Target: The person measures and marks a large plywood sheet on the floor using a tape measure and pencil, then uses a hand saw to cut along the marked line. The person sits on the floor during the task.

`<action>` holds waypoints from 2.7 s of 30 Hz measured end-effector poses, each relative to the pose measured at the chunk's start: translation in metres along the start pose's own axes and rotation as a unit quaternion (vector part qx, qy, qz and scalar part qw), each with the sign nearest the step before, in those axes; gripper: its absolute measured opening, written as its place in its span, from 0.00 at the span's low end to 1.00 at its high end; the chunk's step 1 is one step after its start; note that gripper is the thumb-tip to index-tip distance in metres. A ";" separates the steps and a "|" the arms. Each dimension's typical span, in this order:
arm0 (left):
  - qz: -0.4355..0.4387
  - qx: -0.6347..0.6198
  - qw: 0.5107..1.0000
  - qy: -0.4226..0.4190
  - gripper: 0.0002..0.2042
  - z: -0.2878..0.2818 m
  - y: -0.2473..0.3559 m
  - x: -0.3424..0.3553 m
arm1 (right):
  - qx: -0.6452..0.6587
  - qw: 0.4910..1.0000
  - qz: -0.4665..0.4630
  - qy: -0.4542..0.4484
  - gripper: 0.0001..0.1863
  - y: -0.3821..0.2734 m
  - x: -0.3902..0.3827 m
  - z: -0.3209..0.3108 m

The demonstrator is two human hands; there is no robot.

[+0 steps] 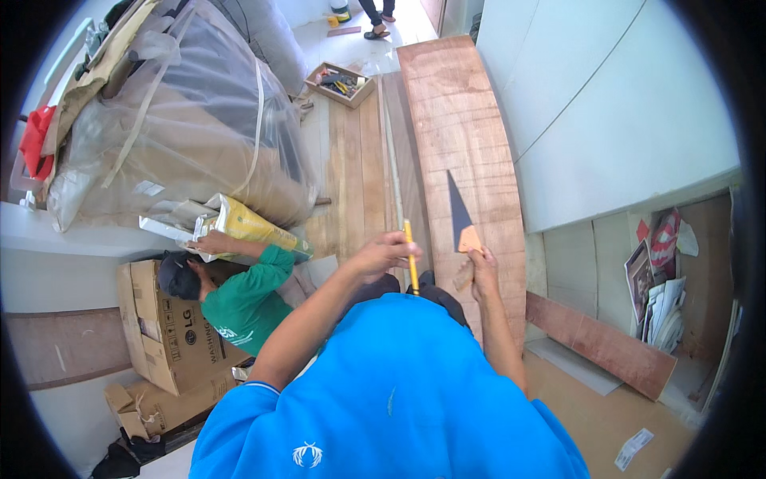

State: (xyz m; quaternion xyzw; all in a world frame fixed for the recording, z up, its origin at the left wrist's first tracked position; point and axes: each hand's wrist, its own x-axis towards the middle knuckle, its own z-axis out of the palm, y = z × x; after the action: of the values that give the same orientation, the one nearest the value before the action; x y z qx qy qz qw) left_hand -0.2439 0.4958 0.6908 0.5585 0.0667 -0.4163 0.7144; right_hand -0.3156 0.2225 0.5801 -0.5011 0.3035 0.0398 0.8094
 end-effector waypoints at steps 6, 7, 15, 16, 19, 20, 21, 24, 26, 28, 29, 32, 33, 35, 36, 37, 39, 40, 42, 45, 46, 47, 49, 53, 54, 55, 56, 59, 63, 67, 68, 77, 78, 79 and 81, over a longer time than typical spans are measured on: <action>-0.002 0.107 0.991 -0.077 0.15 0.033 -0.005 0.102 | 0.143 0.989 0.011 -0.044 0.13 -0.014 0.054 0.073; -0.017 0.115 0.992 -0.057 0.16 0.037 0.002 0.114 | 0.135 0.991 -0.001 -0.014 0.14 -0.013 0.062 0.080; 0.009 0.124 0.990 -0.063 0.08 0.018 0.055 0.163 | 0.221 0.973 0.000 -0.062 0.24 -0.040 0.100 0.125; 0.027 0.099 0.994 -0.049 0.07 0.009 0.056 0.173 | 0.176 0.980 0.012 -0.090 0.29 -0.051 0.099 0.132; 0.023 0.068 0.997 -0.028 0.08 -0.017 0.070 0.196 | 0.091 0.991 -0.085 -0.048 0.30 -0.075 0.095 0.165; 0.014 0.065 0.998 -0.023 0.08 -0.027 0.078 0.202 | 0.038 0.996 -0.074 -0.014 0.30 -0.075 0.091 0.175; 0.016 0.099 0.994 -0.046 0.08 -0.033 0.090 0.208 | -0.018 0.998 -0.062 0.018 0.30 -0.075 0.088 0.183; 0.028 0.159 0.979 -0.128 0.11 -0.048 0.107 0.218 | -0.094 0.989 -0.092 0.065 0.29 -0.064 0.100 0.201; 0.067 0.233 0.959 -0.150 0.15 -0.062 0.114 0.232 | -0.127 0.981 -0.110 0.101 0.29 -0.049 0.094 0.191; 0.071 0.312 0.939 -0.129 0.21 -0.082 0.120 0.242 | -0.147 0.973 -0.107 0.140 0.30 -0.024 0.075 0.176; 0.045 0.317 0.939 -0.128 0.20 -0.100 0.125 0.242 | -0.158 0.971 -0.066 0.169 0.30 -0.019 0.049 0.178; -0.029 0.316 0.937 -0.145 0.16 -0.140 0.148 0.261 | -0.261 0.920 0.141 0.255 0.31 0.048 -0.041 0.163; -0.037 0.310 0.941 -0.133 0.16 -0.156 0.150 0.267 | -0.235 0.914 0.239 0.227 0.30 0.079 -0.070 0.164; -0.064 0.308 0.942 -0.114 0.15 -0.192 0.158 0.281 | -0.124 0.924 0.300 0.199 0.30 0.113 -0.116 0.193; -0.081 0.312 0.940 -0.107 0.14 -0.206 0.163 0.287 | -0.046 0.942 0.263 0.204 0.30 0.117 -0.130 0.218; -0.089 0.309 0.942 -0.094 0.13 -0.219 0.166 0.292 | 0.033 0.954 0.218 0.205 0.30 0.121 -0.136 0.237; -0.099 0.315 0.942 -0.065 0.12 -0.240 0.173 0.303 | 0.086 0.959 0.086 0.257 0.29 0.149 -0.132 0.262; -0.102 0.324 0.939 -0.048 0.12 -0.248 0.178 0.308 | 0.110 0.954 0.019 0.279 0.28 0.161 -0.123 0.270; -0.109 0.331 0.937 -0.015 0.09 -0.257 0.185 0.318 | 0.158 0.937 0.001 0.310 0.27 0.180 -0.100 0.269; -0.124 0.375 0.918 -0.019 0.08 -0.264 0.195 0.332 | 0.016 0.946 0.035 0.322 0.24 0.170 -0.058 0.257; -0.130 0.383 0.914 -0.022 0.08 -0.269 0.194 0.338 | -0.070 0.944 0.059 0.317 0.22 0.163 -0.052 0.253; -0.135 0.391 0.910 -0.025 0.07 -0.274 0.193 0.345 | -0.045 0.937 0.077 0.338 0.22 0.159 -0.052 0.255; -0.142 0.404 0.903 -0.036 0.07 -0.272 0.196 0.355 | 0.002 0.918 0.116 0.379 0.22 0.145 -0.051 0.261; -0.132 0.418 0.896 -0.068 0.07 -0.268 0.191 0.357 | -0.150 0.890 0.181 0.390 0.23 0.123 -0.058 0.251; -0.125 0.421 0.895 -0.081 0.08 -0.266 0.188 0.358 | -0.158 0.882 0.167 0.412 0.22 0.147 -0.057 0.249; -0.124 0.423 0.894 -0.080 0.08 -0.265 0.186 0.357 | -0.170 0.874 0.149 0.431 0.22 0.149 -0.054 0.248; -0.122 0.425 0.894 -0.079 0.08 -0.263 0.183 0.355 | -0.123 0.877 0.052 0.461 0.21 0.151 -0.053 0.250; -0.109 0.436 0.890 -0.079 0.08 -0.270 0.175 0.351 | 0.031 0.859 -0.146 0.490 0.17 0.117 -0.043 0.269; -0.106 0.450 0.884 -0.073 0.08 -0.289 0.172 0.340 | -0.032 0.862 -0.060 0.502 0.10 0.147 -0.035 0.268; -0.127 0.470 0.871 -0.063 0.08 -0.309 0.177 0.345 | -0.039 0.857 0.030 0.513 0.06 0.140 -0.019 0.264; -0.134 0.453 0.880 -0.045 0.08 -0.320 0.177 0.342 | -0.035 0.875 0.053 0.479 0.06 0.139 -0.018 0.259; -0.116 0.472 0.873 -0.028 0.26 -0.378 0.181 0.359 | 0.136 0.909 0.200 0.339 0.06 0.123 -0.038 0.222; -0.129 0.460 0.878 -0.015 0.29 -0.379 0.184 0.357 | 0.109 0.899 0.215 0.365 0.06 0.132 -0.036 0.216; -0.158 0.464 0.871 -0.011 0.30 -0.377 0.189 0.359 | 0.082 0.887 0.229 0.392 0.06 0.145 -0.034 0.207; -0.174 0.484 0.857 -0.022 0.30 -0.384 0.189 0.365 | 0.034 0.890 0.233 0.391 0.06 0.181 -0.033 0.189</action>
State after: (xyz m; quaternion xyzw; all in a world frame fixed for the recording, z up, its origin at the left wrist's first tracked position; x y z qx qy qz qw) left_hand 0.2593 0.6392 0.4857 0.8039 -0.0629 -0.5258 0.2707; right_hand -0.3238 0.4774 0.5145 -0.3631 0.7045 0.0183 0.6095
